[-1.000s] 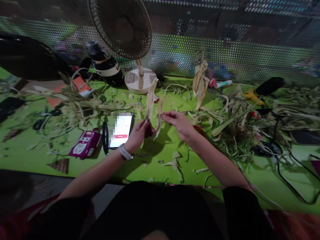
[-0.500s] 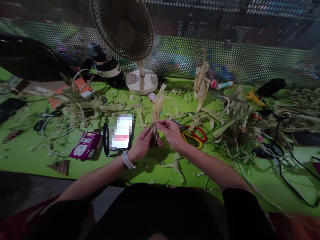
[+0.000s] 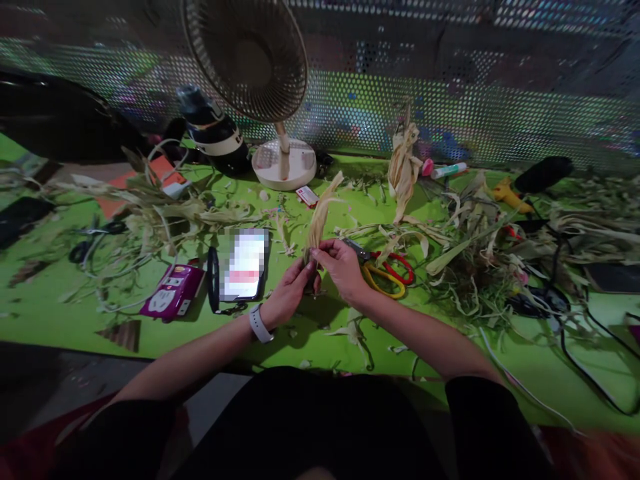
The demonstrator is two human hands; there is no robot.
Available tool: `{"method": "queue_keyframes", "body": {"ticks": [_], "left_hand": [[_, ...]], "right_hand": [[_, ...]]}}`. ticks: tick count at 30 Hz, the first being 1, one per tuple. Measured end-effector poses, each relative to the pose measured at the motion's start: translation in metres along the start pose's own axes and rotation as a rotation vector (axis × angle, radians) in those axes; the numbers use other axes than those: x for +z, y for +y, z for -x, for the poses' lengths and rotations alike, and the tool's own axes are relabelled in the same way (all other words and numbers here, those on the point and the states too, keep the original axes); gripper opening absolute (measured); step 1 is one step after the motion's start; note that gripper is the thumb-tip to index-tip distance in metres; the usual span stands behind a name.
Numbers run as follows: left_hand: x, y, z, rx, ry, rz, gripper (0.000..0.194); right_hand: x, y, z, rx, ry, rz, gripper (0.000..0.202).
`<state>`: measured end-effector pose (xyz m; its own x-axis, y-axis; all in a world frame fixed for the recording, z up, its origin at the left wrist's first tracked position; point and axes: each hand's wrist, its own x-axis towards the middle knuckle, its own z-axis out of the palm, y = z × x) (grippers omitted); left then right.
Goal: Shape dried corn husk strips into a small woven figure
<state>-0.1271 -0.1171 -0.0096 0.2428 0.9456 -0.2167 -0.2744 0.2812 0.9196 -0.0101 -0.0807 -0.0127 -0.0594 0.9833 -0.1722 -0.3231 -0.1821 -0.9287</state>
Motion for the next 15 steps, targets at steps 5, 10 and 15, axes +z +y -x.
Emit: {"method": "queue_keyframes", "body": {"ticks": [5, 10, 15], "left_hand": [[0.0, -0.002, 0.004, -0.1, -0.06, 0.03, 0.037], [0.0, -0.003, 0.008, -0.162, -0.165, 0.103, 0.037], [0.001, -0.005, 0.013, -0.251, -0.309, 0.175, 0.033]], "right_hand": [[0.0, -0.009, -0.009, -0.027, 0.071, -0.176, 0.053], [-0.003, -0.023, -0.015, 0.143, -0.087, -0.263, 0.054], [-0.008, -0.037, -0.022, 0.178, -0.119, -0.297, 0.039]]}}
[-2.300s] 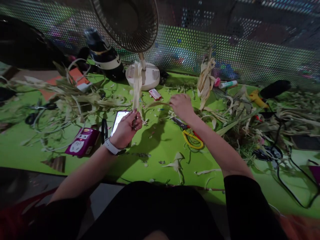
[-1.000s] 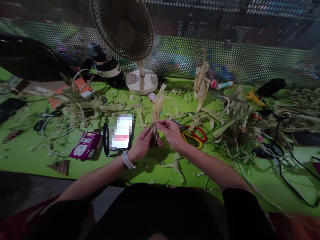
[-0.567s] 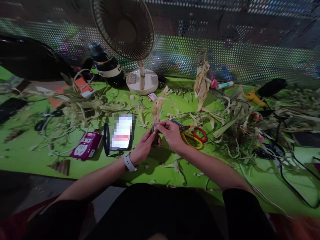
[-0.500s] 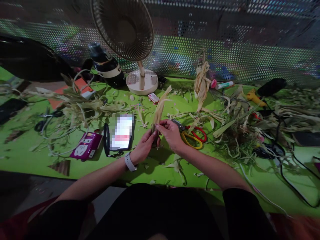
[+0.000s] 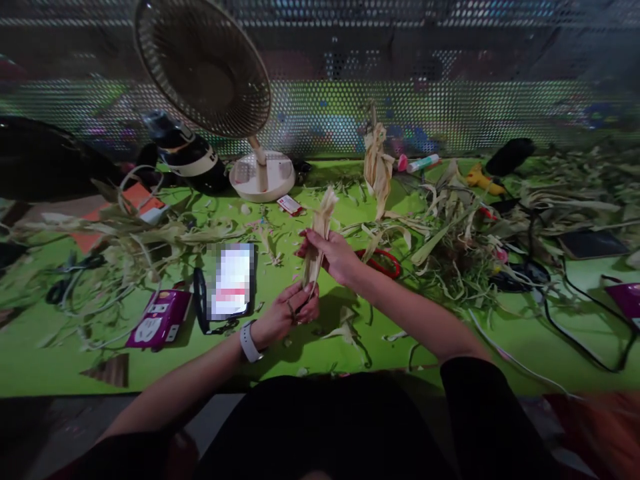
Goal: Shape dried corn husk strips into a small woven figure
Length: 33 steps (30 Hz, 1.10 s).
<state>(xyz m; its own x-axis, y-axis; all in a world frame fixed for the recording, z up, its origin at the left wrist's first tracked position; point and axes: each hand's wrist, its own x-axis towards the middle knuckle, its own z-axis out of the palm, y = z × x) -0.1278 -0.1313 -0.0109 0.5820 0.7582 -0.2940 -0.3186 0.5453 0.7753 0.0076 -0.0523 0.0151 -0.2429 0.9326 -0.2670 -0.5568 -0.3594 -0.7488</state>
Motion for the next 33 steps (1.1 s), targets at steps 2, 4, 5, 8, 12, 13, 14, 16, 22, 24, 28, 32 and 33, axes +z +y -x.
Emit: {"method": "queue_keyframes", "body": {"ticks": [2, 4, 5, 8, 12, 13, 14, 16, 22, 24, 28, 32, 33], "left_hand": [[0.0, -0.002, 0.002, -0.048, -0.051, 0.01, 0.032], [0.0, -0.003, 0.003, -0.094, -0.097, 0.001, 0.032], [0.0, -0.003, 0.003, -0.107, -0.112, -0.006, 0.032], [-0.001, -0.001, 0.004, -0.104, -0.115, -0.065, 0.036], [-0.002, 0.004, 0.007, -0.065, -0.057, -0.276, 0.04], [-0.002, 0.005, 0.007, -0.056, -0.039, -0.335, 0.04], [-0.002, 0.006, 0.007, -0.045, -0.028, -0.381, 0.041], [-0.001, 0.007, 0.006, -0.035, -0.034, -0.422, 0.042], [-0.003, 0.014, 0.004, -0.077, -0.077, -0.397, 0.039], [-0.006, 0.018, 0.006, -0.098, -0.102, -0.351, 0.035], [-0.012, 0.026, 0.006, -0.146, -0.103, -0.262, 0.031], [-0.013, 0.032, 0.003, -0.098, 0.018, -0.11, 0.027], [-0.013, 0.033, 0.001, -0.078, 0.046, -0.057, 0.025]], "right_hand": [[-0.003, -0.01, -0.003, -0.057, 0.025, -0.023, 0.035], [-0.006, -0.021, -0.004, -0.096, 0.053, -0.024, 0.035], [-0.007, -0.025, -0.004, -0.099, 0.064, -0.016, 0.036], [-0.008, -0.032, -0.001, -0.083, 0.07, 0.028, 0.038], [-0.007, -0.033, 0.002, -0.106, 0.046, 0.103, 0.044], [-0.007, -0.033, 0.003, -0.12, 0.039, 0.125, 0.045], [-0.006, -0.034, 0.004, -0.135, 0.035, 0.146, 0.045], [-0.006, -0.035, 0.005, -0.168, 0.042, 0.184, 0.046], [-0.011, -0.041, 0.007, -0.262, 0.067, 0.297, 0.052], [-0.014, -0.043, 0.008, -0.318, 0.058, 0.332, 0.052], [-0.019, -0.052, 0.007, -0.319, 0.001, 0.437, 0.051], [-0.034, -0.083, 0.009, -0.352, -0.032, 0.649, 0.043], [-0.04, -0.094, 0.012, -0.41, -0.021, 0.714, 0.04]]}}
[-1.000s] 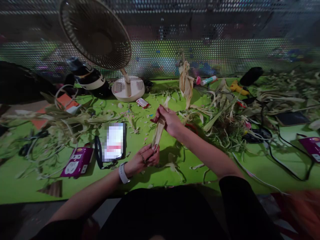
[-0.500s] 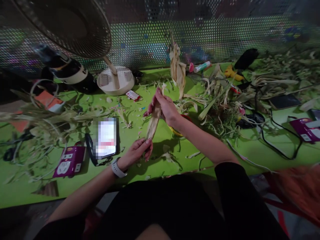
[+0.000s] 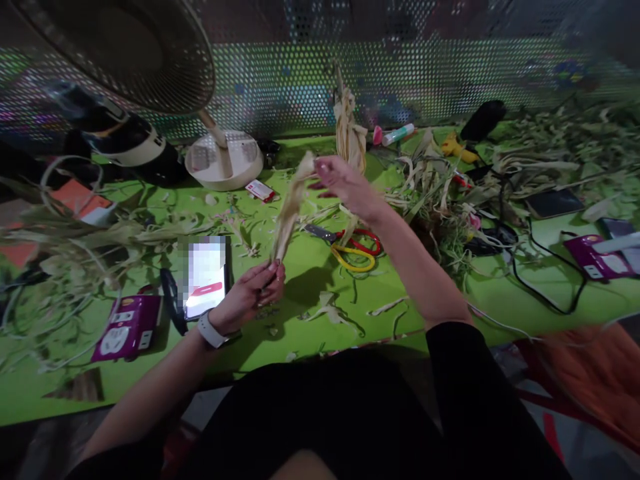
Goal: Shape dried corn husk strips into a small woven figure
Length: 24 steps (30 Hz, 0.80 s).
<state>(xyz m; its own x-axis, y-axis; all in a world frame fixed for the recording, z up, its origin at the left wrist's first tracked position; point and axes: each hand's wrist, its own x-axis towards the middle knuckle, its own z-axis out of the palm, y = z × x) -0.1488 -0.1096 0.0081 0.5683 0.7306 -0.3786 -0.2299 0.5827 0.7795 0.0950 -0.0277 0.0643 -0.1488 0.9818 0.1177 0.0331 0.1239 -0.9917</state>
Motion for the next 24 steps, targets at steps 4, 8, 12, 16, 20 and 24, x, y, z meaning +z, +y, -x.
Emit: {"method": "queue_keyframes", "body": {"ticks": [4, 8, 12, 16, 20, 24], "left_hand": [[-0.002, 0.004, -0.005, 0.069, 0.074, 0.166, 0.019], [-0.003, 0.005, -0.008, 0.103, 0.149, 0.241, 0.017], [-0.004, 0.006, -0.009, 0.137, 0.193, 0.258, 0.015], [-0.006, 0.006, -0.01, 0.148, 0.188, 0.242, 0.016], [-0.008, 0.005, -0.012, 0.178, 0.188, 0.233, 0.017], [-0.009, 0.003, -0.014, 0.189, 0.203, 0.215, 0.016]], "right_hand": [[-0.055, -0.017, 0.007, -0.213, 0.207, 0.531, 0.021], [-0.092, -0.012, 0.014, -0.131, -0.015, 1.196, 0.022], [-0.101, 0.021, 0.003, 0.007, -0.21, 1.337, 0.028], [-0.099, 0.042, -0.008, 0.014, -0.211, 1.348, 0.012], [-0.098, 0.031, -0.006, -0.062, -0.014, 1.25, 0.007], [-0.086, 0.014, -0.003, -0.07, 0.22, 0.814, 0.012]]}}
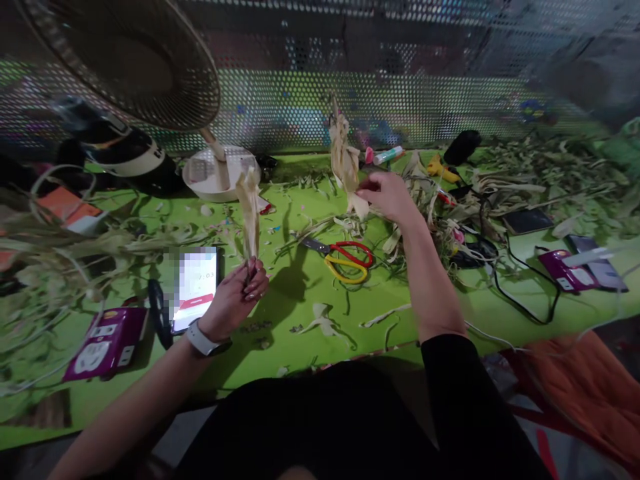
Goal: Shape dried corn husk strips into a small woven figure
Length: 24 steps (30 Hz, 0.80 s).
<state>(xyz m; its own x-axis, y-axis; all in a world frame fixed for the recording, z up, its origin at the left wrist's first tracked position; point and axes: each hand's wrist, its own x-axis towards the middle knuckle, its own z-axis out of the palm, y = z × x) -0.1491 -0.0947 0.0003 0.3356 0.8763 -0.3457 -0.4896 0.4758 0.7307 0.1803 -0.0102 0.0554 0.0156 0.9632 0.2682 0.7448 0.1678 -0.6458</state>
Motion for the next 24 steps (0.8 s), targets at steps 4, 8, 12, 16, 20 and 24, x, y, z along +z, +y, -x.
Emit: {"method": "queue_keyframes", "body": {"ticks": [4, 8, 12, 16, 20, 24], "left_hand": [[-0.001, -0.004, -0.001, 0.048, 0.063, -0.082, 0.019], [0.0, -0.009, 0.0, 0.048, 0.077, -0.09, 0.024], [0.001, -0.011, 0.001, 0.054, 0.031, -0.088, 0.031], [-0.001, -0.015, -0.001, 0.073, 0.023, -0.134, 0.035], [-0.003, -0.017, -0.001, 0.067, 0.03, -0.172, 0.036], [-0.004, -0.014, -0.002, 0.057, 0.054, -0.198, 0.035]], "right_hand": [[0.025, -0.031, 0.006, 0.131, 0.004, -0.541, 0.025], [0.061, -0.069, 0.027, 0.132, -0.097, -0.804, 0.027], [0.078, -0.091, 0.045, 0.13, -0.184, -0.851, 0.025], [0.089, -0.093, 0.051, 0.148, -0.234, -0.834, 0.027], [0.101, -0.087, 0.054, 0.108, -0.273, -0.758, 0.029], [0.093, -0.083, 0.053, -0.192, -0.196, -0.384, 0.016]]}}
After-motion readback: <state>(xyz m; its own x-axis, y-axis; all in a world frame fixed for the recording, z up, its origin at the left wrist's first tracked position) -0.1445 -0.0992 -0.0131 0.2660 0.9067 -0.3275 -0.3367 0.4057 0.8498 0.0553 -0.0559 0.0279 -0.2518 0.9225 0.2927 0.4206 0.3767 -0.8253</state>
